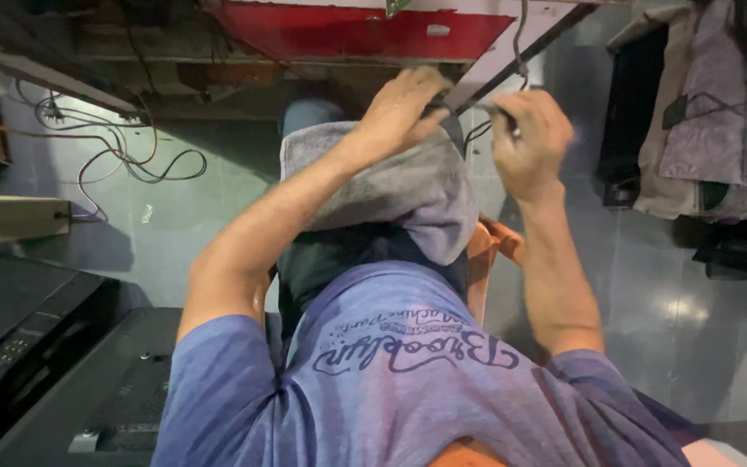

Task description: The person sits at a repair bench holding a soldering iron and solders components onto green circuit boards, repositioning the boards and working on different sections. They briefly wipe the boards with a cloth and handle a larger board assembly while continuing to solder.

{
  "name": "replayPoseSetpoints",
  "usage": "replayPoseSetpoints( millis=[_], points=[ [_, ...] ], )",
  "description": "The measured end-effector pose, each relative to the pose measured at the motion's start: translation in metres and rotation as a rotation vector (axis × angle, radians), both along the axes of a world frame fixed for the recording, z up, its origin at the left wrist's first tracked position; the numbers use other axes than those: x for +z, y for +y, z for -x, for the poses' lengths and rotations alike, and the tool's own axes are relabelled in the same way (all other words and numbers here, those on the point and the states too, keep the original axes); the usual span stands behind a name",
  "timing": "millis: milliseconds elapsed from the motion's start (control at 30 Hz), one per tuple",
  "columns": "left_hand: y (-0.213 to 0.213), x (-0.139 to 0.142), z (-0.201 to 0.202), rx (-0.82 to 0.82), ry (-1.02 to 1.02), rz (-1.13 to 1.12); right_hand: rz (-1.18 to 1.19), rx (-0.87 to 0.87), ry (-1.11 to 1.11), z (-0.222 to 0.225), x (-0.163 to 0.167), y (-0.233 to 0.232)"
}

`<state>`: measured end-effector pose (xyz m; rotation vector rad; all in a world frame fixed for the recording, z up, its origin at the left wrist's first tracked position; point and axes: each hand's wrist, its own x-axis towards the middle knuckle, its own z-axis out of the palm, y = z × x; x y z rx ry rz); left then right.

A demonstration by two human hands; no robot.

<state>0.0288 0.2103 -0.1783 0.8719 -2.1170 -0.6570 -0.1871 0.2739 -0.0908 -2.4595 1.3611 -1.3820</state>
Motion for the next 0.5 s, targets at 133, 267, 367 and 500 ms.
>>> replayPoseSetpoints(
  millis=[133, 267, 367, 500],
  points=[
    [-0.01, 0.008, -0.011, 0.173, -0.001, -0.104, 0.125, -0.086, -0.167, 0.03, 0.035, 0.019],
    [0.001, 0.045, -0.063, 0.296, 0.136, 0.139, 0.18, -0.178, -0.187, 0.064, 0.058, 0.023],
    [0.012, 0.084, -0.096, 0.401, 0.334, 0.025, 0.147, -0.226, -0.018, 0.068, 0.058, 0.022],
    [0.022, 0.128, -0.145, 0.511, 0.41, 0.237, 0.145, -0.114, 0.166, 0.059, 0.05, 0.019]
  ],
)
